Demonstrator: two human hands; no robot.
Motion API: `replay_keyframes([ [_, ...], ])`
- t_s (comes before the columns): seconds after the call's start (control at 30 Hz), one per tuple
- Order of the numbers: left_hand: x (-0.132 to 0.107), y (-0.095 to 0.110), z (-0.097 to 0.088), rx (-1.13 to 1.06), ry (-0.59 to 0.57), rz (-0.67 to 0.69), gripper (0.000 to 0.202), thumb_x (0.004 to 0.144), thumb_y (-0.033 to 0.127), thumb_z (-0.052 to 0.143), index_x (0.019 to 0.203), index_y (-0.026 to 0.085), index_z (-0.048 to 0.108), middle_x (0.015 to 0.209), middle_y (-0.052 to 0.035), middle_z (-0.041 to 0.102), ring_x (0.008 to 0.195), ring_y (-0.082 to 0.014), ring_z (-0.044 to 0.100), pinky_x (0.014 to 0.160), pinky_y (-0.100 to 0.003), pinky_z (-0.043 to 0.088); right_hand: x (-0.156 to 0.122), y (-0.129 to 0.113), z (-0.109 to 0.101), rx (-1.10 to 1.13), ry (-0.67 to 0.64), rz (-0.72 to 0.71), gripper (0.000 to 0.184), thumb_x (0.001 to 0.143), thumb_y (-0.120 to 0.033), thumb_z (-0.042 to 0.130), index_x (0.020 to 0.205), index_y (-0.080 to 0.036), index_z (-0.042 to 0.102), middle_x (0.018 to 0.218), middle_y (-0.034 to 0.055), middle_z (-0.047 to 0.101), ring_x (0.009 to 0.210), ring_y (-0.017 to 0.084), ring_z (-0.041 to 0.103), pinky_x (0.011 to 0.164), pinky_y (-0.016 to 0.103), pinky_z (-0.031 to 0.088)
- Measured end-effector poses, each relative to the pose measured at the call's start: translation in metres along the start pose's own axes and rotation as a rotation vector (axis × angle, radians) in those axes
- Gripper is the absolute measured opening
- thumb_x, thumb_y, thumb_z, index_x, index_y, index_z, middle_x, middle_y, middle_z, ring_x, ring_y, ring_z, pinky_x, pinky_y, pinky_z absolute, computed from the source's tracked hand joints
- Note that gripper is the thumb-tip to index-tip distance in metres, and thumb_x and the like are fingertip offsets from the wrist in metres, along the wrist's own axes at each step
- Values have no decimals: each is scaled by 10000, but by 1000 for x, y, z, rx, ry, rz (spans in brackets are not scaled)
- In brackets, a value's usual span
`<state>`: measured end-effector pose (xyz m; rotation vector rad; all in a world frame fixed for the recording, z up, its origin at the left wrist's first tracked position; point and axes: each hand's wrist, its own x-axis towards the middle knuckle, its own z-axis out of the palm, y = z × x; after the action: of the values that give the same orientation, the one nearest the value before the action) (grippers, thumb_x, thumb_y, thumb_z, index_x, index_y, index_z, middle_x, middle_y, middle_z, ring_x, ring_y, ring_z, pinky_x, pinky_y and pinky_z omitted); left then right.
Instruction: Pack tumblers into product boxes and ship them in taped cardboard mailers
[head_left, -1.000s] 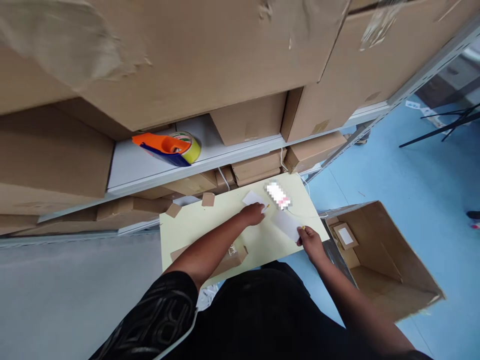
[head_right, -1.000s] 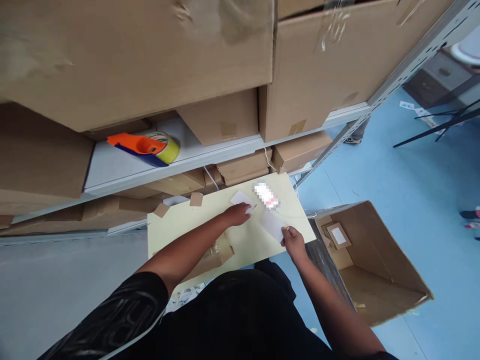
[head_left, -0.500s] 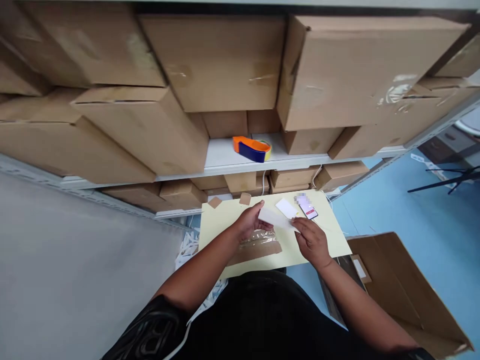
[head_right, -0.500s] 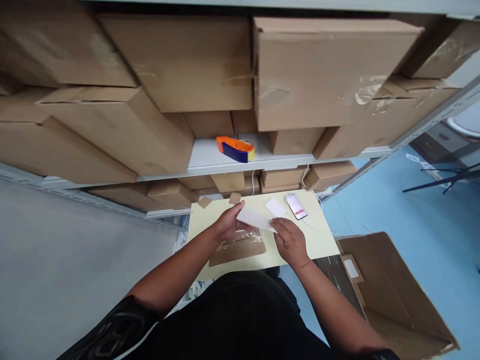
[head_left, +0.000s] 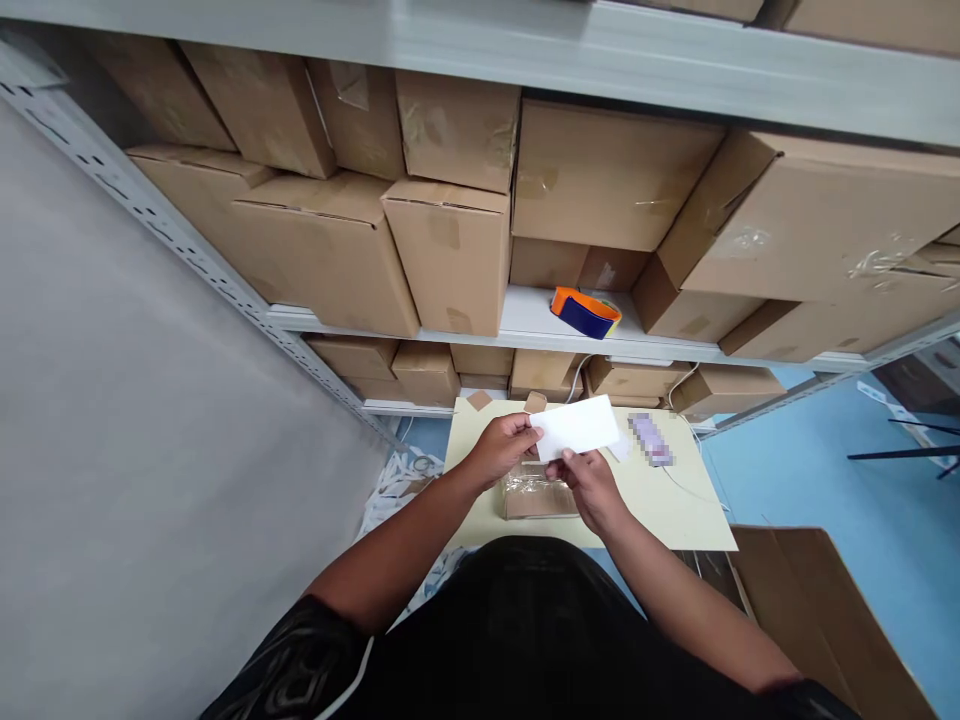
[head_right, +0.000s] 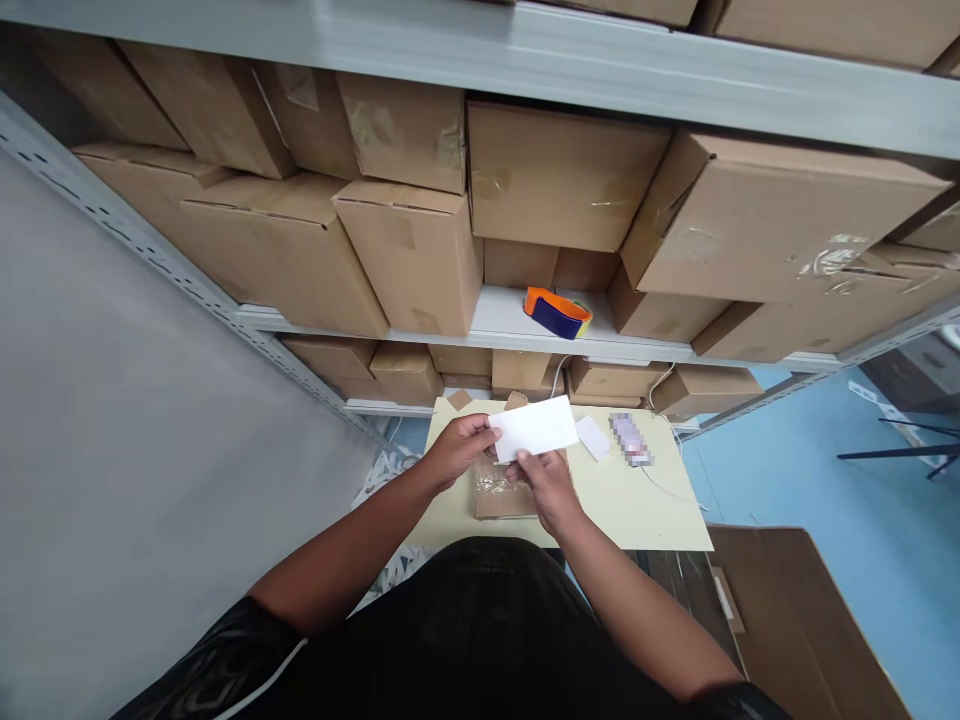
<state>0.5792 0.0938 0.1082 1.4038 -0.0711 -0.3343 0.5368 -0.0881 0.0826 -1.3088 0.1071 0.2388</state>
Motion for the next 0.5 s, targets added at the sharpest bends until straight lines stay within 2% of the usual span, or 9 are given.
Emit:
replay_keyframes([
  [0.07,-4,4,-1,24,15,15,364,788,513,749,790,157,671,699,-16,648,695,-155,615,728,-296,501,5,-10,12,71,86,3,453,763,-549,818,985,-169,709,796,45,735,577,149,615,602,297,548],
  [0.13,-7,9,-2,19,34,39,324,803,478,733,781,161,669,720,-20,661,705,-151,619,745,-296,504,8,-18,15,107,133,-4,444,731,-509,850,969,-160,713,757,28,724,521,125,585,536,267,515],
  [0.3,-11,22,-4,-38,112,67,249,786,410,729,828,167,697,776,-34,695,699,-143,619,745,-306,517,5,-27,7,99,140,19,439,716,-509,856,918,-148,710,600,2,663,489,133,586,498,252,494],
  [0.5,-11,22,5,15,102,38,240,787,408,720,793,169,696,741,-38,695,695,-153,628,736,-313,521,-2,-26,-6,39,125,38,408,738,-510,837,863,-141,715,567,10,651,487,142,572,496,260,474],
])
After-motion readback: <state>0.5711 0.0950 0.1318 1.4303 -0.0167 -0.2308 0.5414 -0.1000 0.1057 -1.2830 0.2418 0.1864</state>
